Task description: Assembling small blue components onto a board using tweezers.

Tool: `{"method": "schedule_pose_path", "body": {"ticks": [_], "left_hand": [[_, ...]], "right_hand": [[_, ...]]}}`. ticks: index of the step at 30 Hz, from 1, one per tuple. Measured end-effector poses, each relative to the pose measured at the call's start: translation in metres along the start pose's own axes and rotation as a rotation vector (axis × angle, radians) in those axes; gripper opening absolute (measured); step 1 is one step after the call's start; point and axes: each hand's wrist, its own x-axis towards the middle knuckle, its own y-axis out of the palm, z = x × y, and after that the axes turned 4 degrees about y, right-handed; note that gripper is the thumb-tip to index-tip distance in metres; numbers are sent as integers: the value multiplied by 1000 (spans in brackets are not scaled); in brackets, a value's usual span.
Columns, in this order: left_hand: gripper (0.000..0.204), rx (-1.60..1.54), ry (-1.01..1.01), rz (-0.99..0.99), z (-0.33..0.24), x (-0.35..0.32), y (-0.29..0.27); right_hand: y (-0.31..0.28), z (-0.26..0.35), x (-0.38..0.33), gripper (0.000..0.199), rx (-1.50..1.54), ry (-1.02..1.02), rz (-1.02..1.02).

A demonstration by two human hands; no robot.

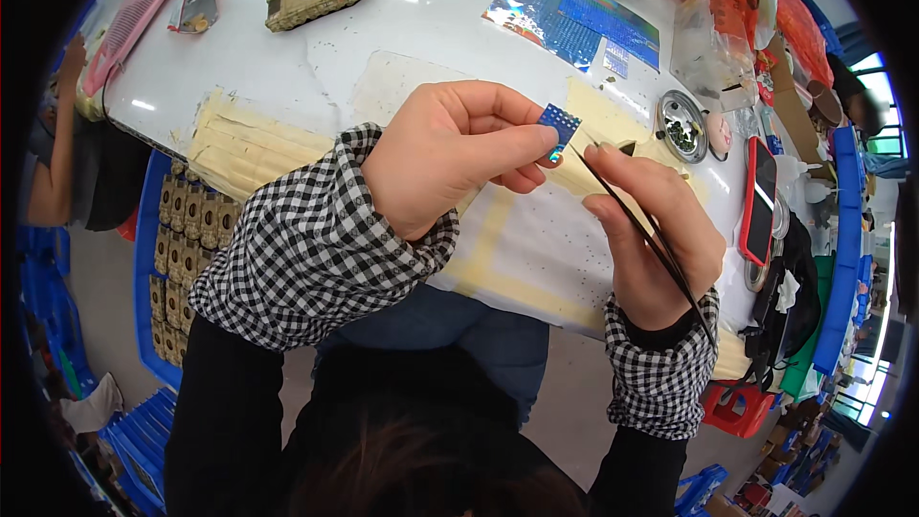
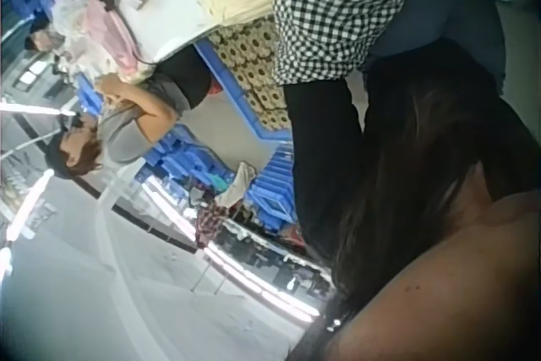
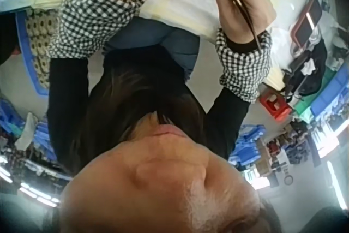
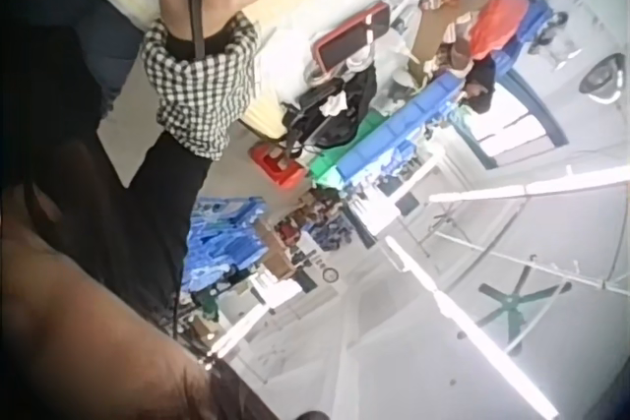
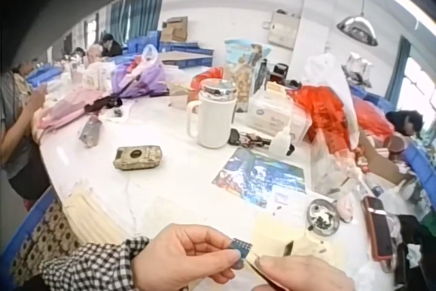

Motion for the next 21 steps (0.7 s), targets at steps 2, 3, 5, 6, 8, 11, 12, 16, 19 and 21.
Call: {"method": "schedule_pose_path", "body": {"ticks": [2,3,5,6,8,11,12,16,19,21], "left_hand": [[15,4,-3,5,-1,0,0],[15,6,-5,6,-2,0,0],[16,2,-10,-5,-2,0,1],[16,0,-12,-8,-2,0,2],[17,4,-17,-8,-3,-1,2],[17,-1,-11,-4,-4,-1,3],[17,-5,-10,-2,-3,-2,3],[17,-20,4,7,-2,-2,2],[16,-38,3,9,-2,-2,2],[16,-45,7,18,-2,-2,2]], "right_hand": [[0,1,2,36,-49,-73,9],[-1,2,2,36,-65,-79,15],[-1,2,1,37,-96,-91,28],[-3,4,2,37,-108,-90,46],[-5,9,3,38,-131,-87,82],[-2,6,0,38,-152,-105,85],[-1,7,0,39,-161,-98,83],[-1,7,1,38,-157,-80,106],[-1,6,1,38,-160,-84,111],[0,5,1,38,-160,-89,112]]}}
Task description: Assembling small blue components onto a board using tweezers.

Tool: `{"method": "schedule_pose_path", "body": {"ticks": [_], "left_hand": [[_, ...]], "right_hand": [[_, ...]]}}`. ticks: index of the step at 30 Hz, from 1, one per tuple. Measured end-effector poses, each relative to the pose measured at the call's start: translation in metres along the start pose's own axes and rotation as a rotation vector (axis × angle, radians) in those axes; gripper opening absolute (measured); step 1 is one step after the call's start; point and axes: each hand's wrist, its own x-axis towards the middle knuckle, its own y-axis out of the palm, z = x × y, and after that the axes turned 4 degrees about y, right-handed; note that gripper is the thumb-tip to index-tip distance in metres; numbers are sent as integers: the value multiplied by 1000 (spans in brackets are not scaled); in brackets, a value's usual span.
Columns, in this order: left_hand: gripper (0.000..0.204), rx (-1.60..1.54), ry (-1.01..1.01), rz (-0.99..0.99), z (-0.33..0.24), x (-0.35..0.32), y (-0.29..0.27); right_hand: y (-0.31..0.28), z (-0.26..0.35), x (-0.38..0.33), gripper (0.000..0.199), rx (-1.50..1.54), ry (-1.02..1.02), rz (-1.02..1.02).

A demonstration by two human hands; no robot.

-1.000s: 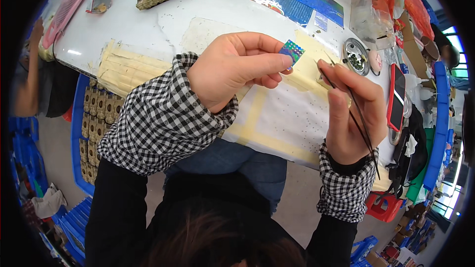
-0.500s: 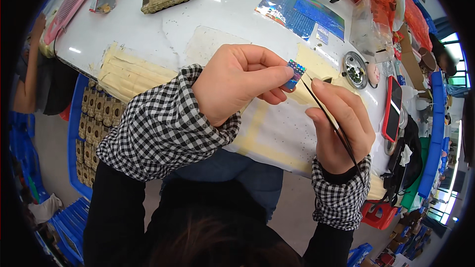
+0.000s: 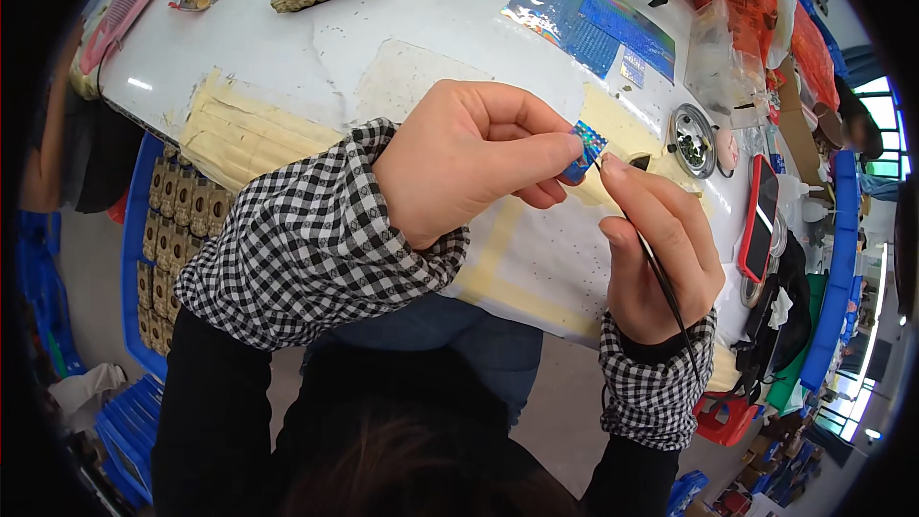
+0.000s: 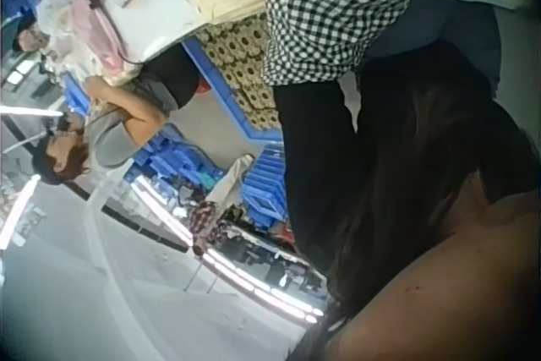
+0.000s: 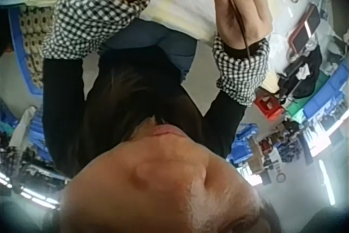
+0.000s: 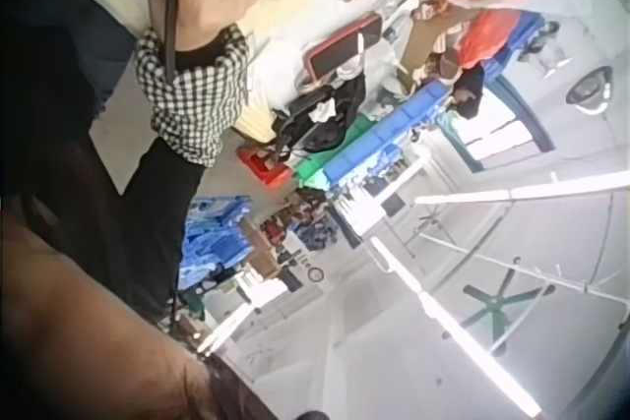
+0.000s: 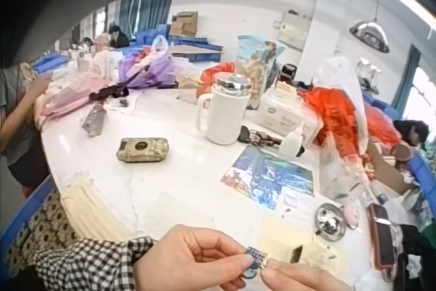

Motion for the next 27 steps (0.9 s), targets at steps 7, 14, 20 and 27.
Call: {"method": "schedule_pose_path", "body": {"ticks": [7,14,20,27], "left_hand": [[16,21,12,-6,-1,0,1],[14,30,26,-6,0,0,1],[13,63,47,-6,0,-1,0],[14,79,49,1,1,-1,1]], "right_hand": [[0,0,-1,38,-20,-3,4],[-1,1,0,38,-26,0,2],[1,1,-1,36,-46,-2,-1],[2,3,1,33,-77,-41,-25]]}}
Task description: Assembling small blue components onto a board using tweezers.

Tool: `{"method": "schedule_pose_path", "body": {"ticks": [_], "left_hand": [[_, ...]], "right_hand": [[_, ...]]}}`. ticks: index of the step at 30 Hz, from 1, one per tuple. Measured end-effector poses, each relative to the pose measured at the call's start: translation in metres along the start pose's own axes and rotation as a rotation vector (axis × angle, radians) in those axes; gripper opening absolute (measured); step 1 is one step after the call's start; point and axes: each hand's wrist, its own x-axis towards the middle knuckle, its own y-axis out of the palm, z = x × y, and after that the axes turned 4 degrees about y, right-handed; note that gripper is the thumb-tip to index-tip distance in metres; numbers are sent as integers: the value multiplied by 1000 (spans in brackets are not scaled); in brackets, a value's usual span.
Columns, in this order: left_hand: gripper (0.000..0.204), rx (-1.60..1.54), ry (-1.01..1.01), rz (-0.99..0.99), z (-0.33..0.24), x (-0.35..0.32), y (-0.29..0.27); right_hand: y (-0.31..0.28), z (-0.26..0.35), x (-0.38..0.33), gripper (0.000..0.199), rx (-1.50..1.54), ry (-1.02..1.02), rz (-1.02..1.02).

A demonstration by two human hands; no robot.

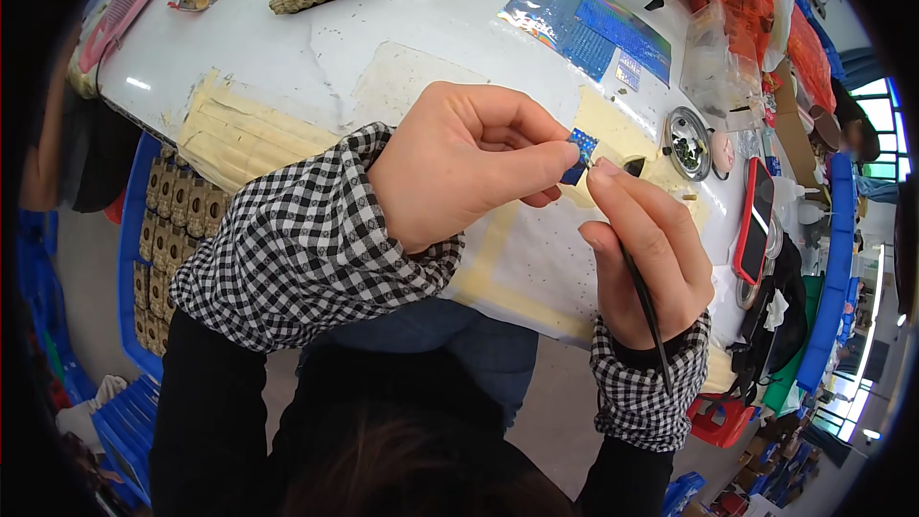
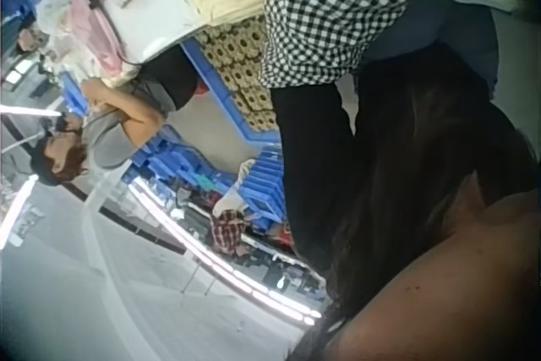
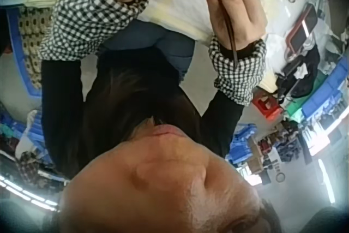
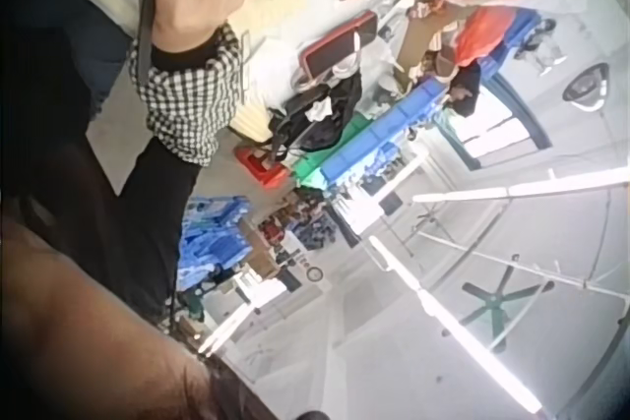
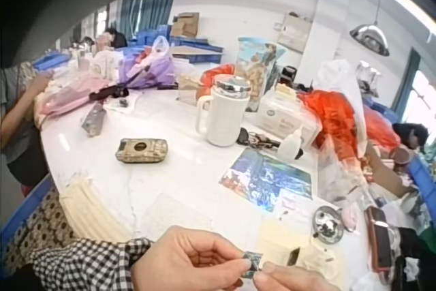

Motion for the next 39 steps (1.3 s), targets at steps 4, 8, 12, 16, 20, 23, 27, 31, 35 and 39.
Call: {"method": "schedule_pose_path", "body": {"ticks": [4,8,12,16,20,23,27,31,35,39], "left_hand": [[13,34,29,13,1,0,-1],[11,67,54,16,1,-1,0],[11,78,58,17,1,-1,0],[12,34,27,19,2,0,0],[13,-70,-49,12,0,1,-2],[14,-92,-74,8,0,2,-1],[14,-95,-82,6,-1,2,-1],[14,-107,-78,8,0,1,-1],[15,-106,-72,15,0,1,-2],[15,-93,-72,12,-1,1,-1]], "right_hand": [[0,0,-1,33,22,21,5],[-4,1,1,35,79,83,32],[-3,-1,0,33,65,45,11],[3,-2,-1,32,-12,-46,-28],[4,-2,0,34,-74,-112,-21],[2,-2,-2,35,-125,-135,-9],[5,-2,-3,35,-142,-150,-13],[4,-1,-3,36,-149,-149,-7],[4,0,-2,36,-149,-140,0],[2,0,-2,37,-143,-143,10]]}}
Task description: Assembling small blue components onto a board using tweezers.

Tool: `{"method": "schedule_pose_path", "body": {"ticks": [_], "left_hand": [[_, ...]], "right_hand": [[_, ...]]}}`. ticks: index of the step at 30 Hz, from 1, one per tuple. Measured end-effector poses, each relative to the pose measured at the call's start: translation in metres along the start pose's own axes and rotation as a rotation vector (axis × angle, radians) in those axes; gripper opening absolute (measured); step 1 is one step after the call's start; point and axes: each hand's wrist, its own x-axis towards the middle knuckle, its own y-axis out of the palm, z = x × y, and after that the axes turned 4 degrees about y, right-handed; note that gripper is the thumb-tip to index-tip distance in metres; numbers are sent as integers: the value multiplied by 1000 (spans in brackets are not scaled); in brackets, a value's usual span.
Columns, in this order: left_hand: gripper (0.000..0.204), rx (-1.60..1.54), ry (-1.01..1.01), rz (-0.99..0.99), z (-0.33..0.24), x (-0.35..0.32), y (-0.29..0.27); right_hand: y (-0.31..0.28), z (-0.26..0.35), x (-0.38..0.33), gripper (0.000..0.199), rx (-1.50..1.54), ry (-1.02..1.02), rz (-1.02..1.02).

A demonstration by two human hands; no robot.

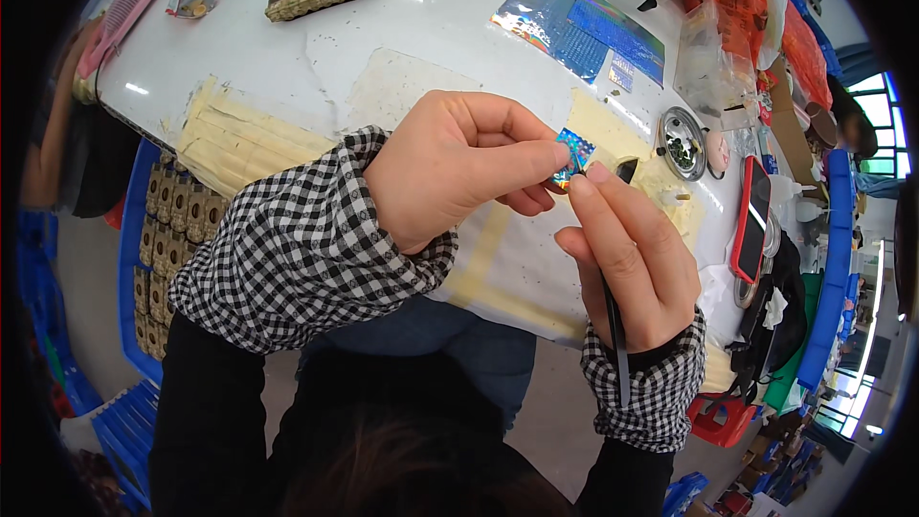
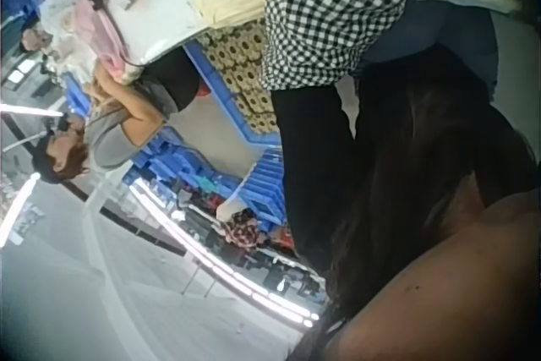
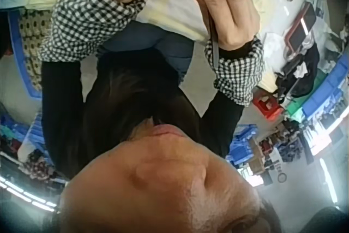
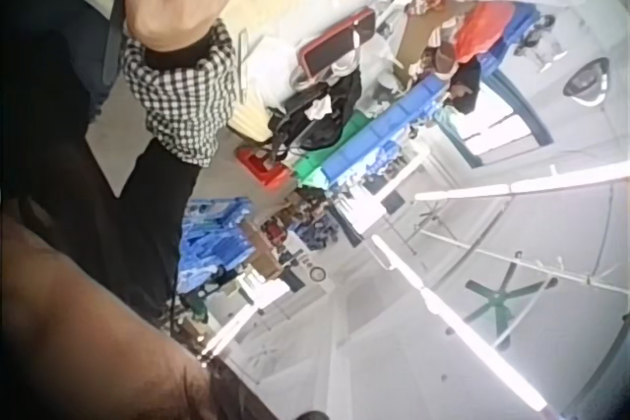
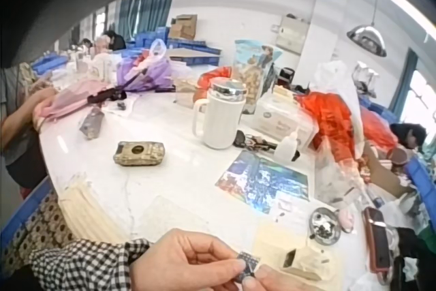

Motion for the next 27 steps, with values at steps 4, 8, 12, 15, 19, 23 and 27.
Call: {"method": "schedule_pose_path", "body": {"ticks": [4,8,12,15,19,23,27], "left_hand": [[15,14,9,-8,1,1,1],[16,32,22,-63,1,1,-2],[16,39,83,-154,3,3,-6],[16,25,87,-164,2,3,-7],[17,13,85,-158,3,3,-8],[17,13,91,-157,3,2,-9],[17,22,96,-158,3,3,-8]], "right_hand": [[-2,-1,-1,37,7,-9,-13],[-1,-3,-1,36,72,-16,-3],[-1,-9,-2,35,154,-13,130],[4,-10,-5,33,165,-13,199],[12,-10,-10,30,158,-19,219],[17,-10,-9,27,169,-19,237],[18,-9,-8,27,182,-21,271]]}}
